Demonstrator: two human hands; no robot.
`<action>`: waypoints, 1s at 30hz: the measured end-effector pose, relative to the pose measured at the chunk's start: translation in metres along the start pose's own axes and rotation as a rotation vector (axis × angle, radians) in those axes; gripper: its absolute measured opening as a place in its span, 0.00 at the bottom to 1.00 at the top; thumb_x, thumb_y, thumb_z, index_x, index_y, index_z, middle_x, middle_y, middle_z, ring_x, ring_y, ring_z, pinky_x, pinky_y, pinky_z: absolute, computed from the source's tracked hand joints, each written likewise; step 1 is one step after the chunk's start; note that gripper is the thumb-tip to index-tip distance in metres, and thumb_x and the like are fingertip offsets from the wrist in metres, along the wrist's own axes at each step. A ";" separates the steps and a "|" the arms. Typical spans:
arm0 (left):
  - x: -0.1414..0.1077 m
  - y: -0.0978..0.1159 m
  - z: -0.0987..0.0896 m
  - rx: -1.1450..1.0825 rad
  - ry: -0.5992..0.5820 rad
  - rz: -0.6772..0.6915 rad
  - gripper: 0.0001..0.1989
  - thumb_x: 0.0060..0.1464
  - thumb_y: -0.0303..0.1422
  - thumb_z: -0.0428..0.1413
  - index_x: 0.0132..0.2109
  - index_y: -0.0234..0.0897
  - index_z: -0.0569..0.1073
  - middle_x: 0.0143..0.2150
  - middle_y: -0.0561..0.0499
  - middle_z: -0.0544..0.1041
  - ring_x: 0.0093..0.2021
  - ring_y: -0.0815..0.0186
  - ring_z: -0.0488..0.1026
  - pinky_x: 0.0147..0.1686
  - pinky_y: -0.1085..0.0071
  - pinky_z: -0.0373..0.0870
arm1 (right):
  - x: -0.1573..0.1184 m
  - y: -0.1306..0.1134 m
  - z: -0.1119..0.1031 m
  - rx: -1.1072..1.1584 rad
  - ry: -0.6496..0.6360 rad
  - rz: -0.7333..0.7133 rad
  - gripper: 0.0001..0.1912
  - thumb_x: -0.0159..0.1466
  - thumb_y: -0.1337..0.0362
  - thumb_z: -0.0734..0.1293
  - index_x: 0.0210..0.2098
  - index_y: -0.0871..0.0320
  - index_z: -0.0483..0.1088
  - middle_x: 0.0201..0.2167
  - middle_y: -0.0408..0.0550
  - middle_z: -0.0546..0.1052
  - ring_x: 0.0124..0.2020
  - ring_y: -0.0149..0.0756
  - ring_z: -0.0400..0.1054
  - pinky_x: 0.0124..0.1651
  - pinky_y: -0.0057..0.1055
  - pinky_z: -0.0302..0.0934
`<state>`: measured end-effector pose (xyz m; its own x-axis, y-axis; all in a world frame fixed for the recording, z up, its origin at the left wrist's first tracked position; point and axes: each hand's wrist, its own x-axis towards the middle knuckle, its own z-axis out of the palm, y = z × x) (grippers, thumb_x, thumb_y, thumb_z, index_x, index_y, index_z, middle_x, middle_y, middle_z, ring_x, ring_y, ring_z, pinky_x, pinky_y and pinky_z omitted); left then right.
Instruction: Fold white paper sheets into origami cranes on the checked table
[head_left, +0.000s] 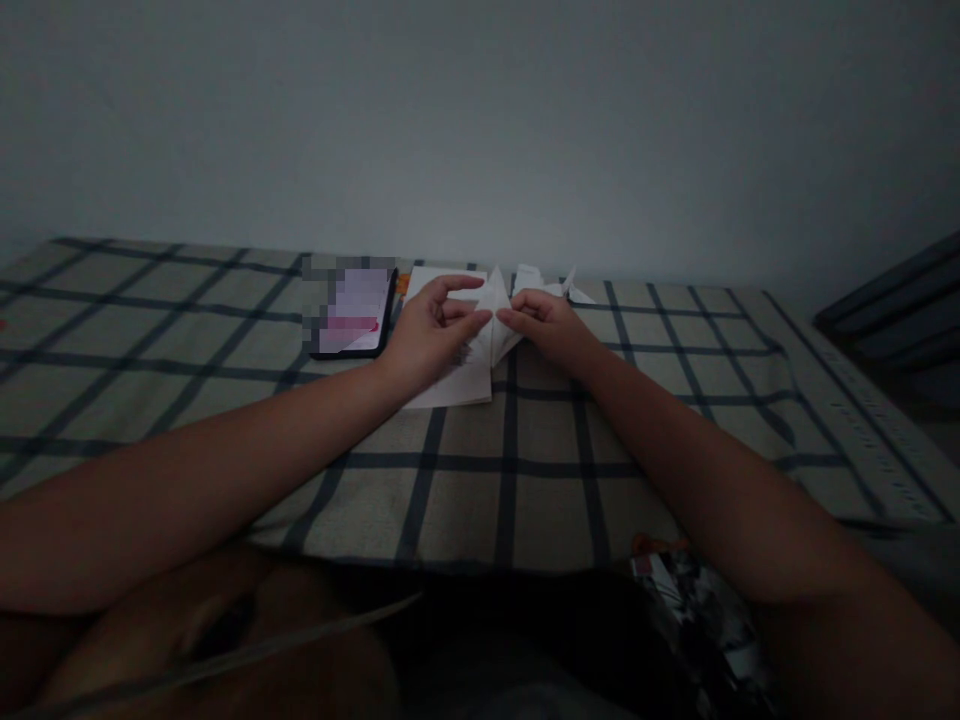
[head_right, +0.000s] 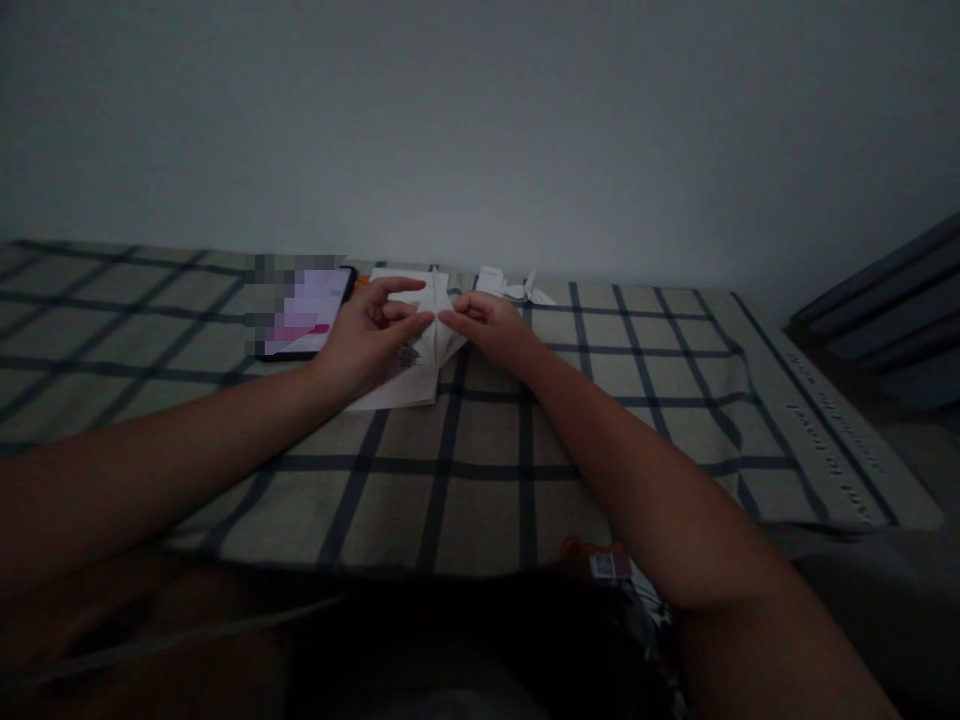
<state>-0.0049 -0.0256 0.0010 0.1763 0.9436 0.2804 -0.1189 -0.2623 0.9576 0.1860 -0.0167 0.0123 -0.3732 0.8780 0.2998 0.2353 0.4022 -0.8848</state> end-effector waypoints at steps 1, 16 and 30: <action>0.000 0.000 0.000 -0.008 0.003 0.001 0.26 0.46 0.36 0.67 0.52 0.38 0.70 0.27 0.57 0.76 0.22 0.72 0.71 0.23 0.76 0.66 | 0.000 0.000 0.000 0.019 -0.010 0.010 0.21 0.60 0.45 0.69 0.30 0.58 0.66 0.24 0.39 0.65 0.27 0.28 0.57 0.29 0.28 0.51; -0.001 0.002 -0.001 -0.001 -0.022 -0.002 0.26 0.49 0.37 0.64 0.54 0.37 0.69 0.25 0.57 0.75 0.18 0.74 0.64 0.18 0.77 0.60 | 0.000 0.000 -0.002 0.017 0.030 -0.012 0.22 0.60 0.45 0.70 0.27 0.58 0.66 0.24 0.40 0.65 0.27 0.29 0.57 0.29 0.28 0.53; 0.000 -0.003 -0.002 -0.001 -0.055 -0.018 0.30 0.46 0.34 0.66 0.57 0.40 0.68 0.27 0.59 0.74 0.19 0.73 0.68 0.20 0.77 0.63 | 0.000 0.001 -0.001 0.035 0.033 -0.001 0.19 0.59 0.49 0.71 0.29 0.57 0.64 0.23 0.38 0.62 0.25 0.28 0.54 0.28 0.27 0.49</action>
<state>-0.0061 -0.0240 -0.0021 0.2319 0.9355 0.2664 -0.1162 -0.2453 0.9625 0.1874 -0.0162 0.0122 -0.3432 0.8861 0.3115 0.2033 0.3939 -0.8964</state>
